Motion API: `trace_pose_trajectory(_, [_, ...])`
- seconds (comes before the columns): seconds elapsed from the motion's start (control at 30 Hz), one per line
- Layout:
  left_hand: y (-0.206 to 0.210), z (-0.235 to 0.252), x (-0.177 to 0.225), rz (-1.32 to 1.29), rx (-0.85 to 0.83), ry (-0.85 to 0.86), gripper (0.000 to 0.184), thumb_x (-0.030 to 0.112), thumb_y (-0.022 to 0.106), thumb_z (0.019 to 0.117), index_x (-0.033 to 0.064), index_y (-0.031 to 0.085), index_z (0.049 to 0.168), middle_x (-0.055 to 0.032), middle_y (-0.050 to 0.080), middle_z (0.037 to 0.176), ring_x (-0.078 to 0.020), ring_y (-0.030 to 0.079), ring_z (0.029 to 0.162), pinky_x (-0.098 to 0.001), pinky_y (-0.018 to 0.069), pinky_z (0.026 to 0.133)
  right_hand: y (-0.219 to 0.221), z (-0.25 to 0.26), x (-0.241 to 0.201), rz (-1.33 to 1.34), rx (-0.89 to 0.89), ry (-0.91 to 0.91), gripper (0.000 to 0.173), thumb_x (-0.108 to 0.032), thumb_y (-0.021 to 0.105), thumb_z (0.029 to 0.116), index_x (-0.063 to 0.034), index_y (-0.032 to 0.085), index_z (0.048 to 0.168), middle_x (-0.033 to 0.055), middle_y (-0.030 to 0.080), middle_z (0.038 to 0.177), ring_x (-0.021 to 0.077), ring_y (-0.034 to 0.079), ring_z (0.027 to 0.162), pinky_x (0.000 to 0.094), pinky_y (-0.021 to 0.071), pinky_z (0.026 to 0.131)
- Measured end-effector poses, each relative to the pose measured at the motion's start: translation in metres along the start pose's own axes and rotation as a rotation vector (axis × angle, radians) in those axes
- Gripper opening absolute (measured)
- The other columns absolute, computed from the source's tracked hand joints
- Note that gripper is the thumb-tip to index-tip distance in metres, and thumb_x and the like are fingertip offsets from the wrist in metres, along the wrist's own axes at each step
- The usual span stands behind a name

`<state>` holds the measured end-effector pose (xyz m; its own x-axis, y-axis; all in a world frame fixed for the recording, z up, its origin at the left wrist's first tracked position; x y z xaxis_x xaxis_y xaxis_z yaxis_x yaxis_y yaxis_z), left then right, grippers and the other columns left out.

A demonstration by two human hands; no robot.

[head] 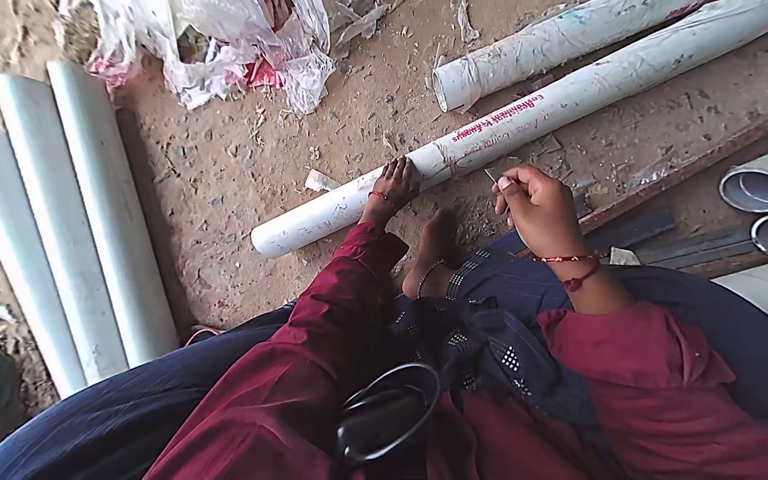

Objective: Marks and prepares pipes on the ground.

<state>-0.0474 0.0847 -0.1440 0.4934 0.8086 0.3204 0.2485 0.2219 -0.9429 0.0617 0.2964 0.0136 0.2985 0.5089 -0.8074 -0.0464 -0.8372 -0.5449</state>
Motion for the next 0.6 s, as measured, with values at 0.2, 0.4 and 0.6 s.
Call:
trace_pose_trajectory(0.2, [-0.013, 0.002, 0.002, -0.048, 0.040, 0.029, 0.030, -0.002, 0.045, 0.1031, -0.0100, 0.064, 0.125, -0.0287, 0.064, 0.133, -0.0485, 0.067, 0.117, -0.0603, 0.0556, 0.090, 0.000, 0.000, 0.001, 0.001, 0.008, 0.002, 0.022, -0.015, 0.049, 0.1090, -0.0019, 0.067, 0.111, 0.0017, 0.064, 0.076, 0.0061, 0.055, 0.058, 0.0252, 0.0471, 0.056])
trace_pose_trajectory(0.4, [0.008, -0.012, 0.001, -0.121, 0.272, 0.191, 0.022, 0.012, 0.063, 0.0993, -0.0050, 0.074, 0.108, -0.0310, 0.062, 0.134, -0.0555, 0.057, 0.127, -0.0639, 0.0435, 0.110, -0.001, 0.001, 0.001, 0.007, 0.014, -0.006, 0.021, -0.014, 0.049, 0.1087, -0.0022, 0.067, 0.110, 0.0011, 0.064, 0.074, 0.0055, 0.054, 0.056, 0.0245, 0.0464, 0.056])
trace_pose_trajectory(0.6, [0.009, -0.005, 0.006, -0.085, 0.146, 0.087, 0.024, 0.006, 0.053, 0.1042, -0.0109, 0.069, 0.107, -0.0273, 0.061, 0.140, -0.0519, 0.054, 0.133, -0.0629, 0.0393, 0.114, 0.000, 0.000, 0.000, 0.009, 0.004, -0.005, 0.022, -0.015, 0.050, 0.1088, -0.0019, 0.067, 0.111, 0.0018, 0.064, 0.075, 0.0063, 0.055, 0.057, 0.0256, 0.0476, 0.056])
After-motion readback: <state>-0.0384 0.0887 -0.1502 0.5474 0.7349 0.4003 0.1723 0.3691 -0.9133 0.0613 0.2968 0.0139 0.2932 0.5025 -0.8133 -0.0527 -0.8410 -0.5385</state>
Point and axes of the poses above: each hand's wrist, its own z-axis towards the middle knuckle, its own y-axis out of the palm, x = y × z, the point moved 5 cm from there along z, towards the middle knuckle
